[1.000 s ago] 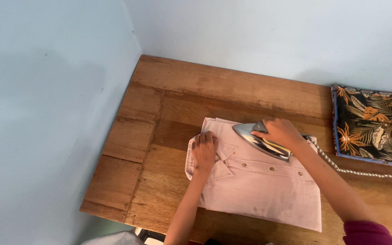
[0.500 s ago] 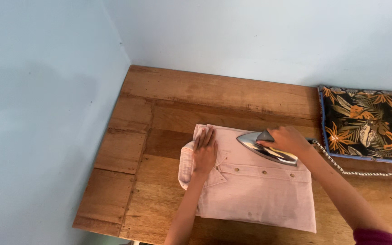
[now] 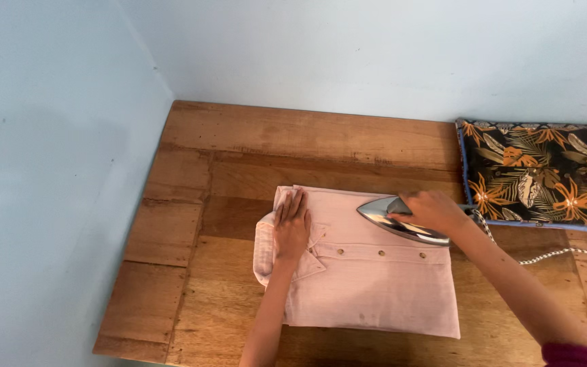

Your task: The person irons a pink shirt on a wooden table, smoothing the fabric and folding it neatly. They then retrieve a light blue shirt from a laundry basket, lay it flat on the table, and iron it thoroughly, ensuring all wrinkles are removed.

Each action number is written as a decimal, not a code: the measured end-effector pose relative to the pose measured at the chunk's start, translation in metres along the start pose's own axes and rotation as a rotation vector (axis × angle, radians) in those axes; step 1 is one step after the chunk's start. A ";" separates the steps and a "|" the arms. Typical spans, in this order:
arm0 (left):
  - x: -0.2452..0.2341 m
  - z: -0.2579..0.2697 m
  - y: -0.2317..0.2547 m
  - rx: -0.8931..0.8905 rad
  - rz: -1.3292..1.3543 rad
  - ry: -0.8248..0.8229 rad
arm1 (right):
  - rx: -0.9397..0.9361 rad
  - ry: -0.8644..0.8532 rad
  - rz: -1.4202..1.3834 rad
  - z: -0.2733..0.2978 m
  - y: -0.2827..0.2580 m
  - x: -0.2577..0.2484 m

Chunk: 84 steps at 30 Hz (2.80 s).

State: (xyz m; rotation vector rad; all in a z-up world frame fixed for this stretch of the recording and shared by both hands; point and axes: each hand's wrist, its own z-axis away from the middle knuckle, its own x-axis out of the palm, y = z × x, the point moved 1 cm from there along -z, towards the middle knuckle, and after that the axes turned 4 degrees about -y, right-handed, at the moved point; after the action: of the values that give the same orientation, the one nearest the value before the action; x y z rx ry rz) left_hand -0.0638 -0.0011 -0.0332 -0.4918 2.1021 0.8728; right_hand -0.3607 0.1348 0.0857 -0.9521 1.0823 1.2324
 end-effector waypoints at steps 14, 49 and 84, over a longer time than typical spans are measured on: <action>-0.002 -0.003 -0.001 0.028 -0.044 -0.012 | 0.245 0.139 -0.086 0.033 0.043 -0.009; -0.146 0.118 -0.029 -0.244 0.232 -0.202 | -0.235 -0.061 -0.072 0.035 -0.207 0.019; -0.114 0.119 0.026 -0.075 0.033 -0.203 | -0.092 0.042 0.046 0.107 -0.177 0.043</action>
State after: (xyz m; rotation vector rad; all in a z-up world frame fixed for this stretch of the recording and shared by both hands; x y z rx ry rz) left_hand 0.0530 0.1091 0.0141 -0.3908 1.9028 0.9817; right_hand -0.1726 0.2290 0.0667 -1.0324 1.0938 1.3146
